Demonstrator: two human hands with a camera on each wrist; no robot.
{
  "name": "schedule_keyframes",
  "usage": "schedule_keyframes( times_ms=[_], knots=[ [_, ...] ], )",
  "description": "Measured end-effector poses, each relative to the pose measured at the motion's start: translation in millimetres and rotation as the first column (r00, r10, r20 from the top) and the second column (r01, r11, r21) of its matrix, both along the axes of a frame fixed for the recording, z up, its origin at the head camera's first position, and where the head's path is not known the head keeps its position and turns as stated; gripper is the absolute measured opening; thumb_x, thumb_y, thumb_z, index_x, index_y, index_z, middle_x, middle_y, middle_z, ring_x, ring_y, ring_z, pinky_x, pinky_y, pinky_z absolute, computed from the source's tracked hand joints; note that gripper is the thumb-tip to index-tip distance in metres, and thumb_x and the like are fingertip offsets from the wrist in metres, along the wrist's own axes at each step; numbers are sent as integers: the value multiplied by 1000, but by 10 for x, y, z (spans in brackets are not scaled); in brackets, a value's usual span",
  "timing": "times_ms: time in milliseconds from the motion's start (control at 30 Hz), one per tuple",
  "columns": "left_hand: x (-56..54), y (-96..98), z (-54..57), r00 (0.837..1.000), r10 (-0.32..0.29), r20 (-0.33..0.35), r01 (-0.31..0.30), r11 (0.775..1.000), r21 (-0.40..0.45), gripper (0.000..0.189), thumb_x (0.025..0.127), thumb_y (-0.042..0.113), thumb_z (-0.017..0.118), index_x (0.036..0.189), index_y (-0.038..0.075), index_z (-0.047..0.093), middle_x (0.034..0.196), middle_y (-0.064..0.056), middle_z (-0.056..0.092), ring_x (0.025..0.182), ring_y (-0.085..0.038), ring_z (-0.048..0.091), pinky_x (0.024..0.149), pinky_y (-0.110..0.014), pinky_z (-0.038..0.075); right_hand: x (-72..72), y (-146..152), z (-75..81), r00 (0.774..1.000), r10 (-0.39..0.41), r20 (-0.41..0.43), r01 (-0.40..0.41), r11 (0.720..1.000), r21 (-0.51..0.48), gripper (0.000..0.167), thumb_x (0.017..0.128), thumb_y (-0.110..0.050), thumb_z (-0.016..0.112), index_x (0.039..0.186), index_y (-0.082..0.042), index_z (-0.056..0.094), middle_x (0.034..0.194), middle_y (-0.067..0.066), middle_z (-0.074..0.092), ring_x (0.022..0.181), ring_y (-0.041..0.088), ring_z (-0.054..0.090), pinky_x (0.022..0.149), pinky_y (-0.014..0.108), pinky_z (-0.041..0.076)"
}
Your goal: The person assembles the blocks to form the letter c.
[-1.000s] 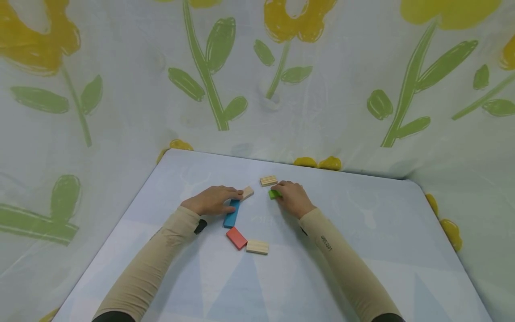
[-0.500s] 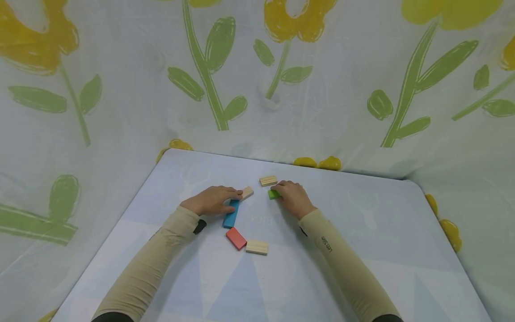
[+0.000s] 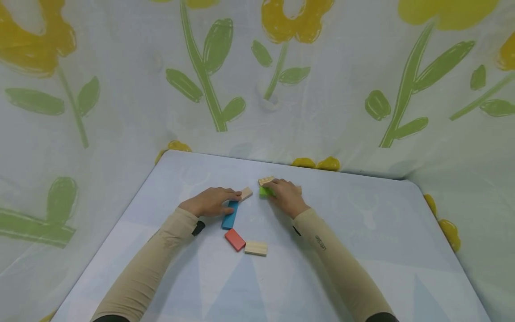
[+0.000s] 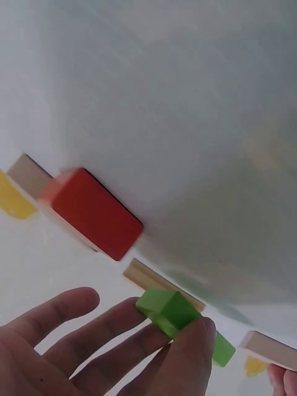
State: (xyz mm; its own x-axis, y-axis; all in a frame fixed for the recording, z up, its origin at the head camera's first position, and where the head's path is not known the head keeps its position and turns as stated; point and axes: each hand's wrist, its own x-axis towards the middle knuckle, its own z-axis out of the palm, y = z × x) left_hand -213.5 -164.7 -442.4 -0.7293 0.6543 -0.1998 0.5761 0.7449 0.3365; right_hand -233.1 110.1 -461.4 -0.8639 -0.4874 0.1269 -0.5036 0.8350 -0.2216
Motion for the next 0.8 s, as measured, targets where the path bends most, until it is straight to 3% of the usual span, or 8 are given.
schedule_keyframes(
  times_ms=[333,800],
  knots=[
    [-28,-25,-29,999,-28,-20,28,1000,13,47,100,26,66,143,10,59,154,-6,49,141,-32,45,114,-50,38,-33,-146,-31,999,15,33,-16,999,30,37,92,-18,77,129,-16,71,126,4,69,116,23,64,99,44,51],
    [-37,-27,-29,999,-32,-32,32,999,8,50,99,28,67,145,10,58,153,-6,50,140,-31,47,114,-49,39,-65,-146,-85,1000,14,11,-14,999,29,33,89,-20,80,121,-17,74,123,2,70,113,22,64,97,44,52]
  ],
)
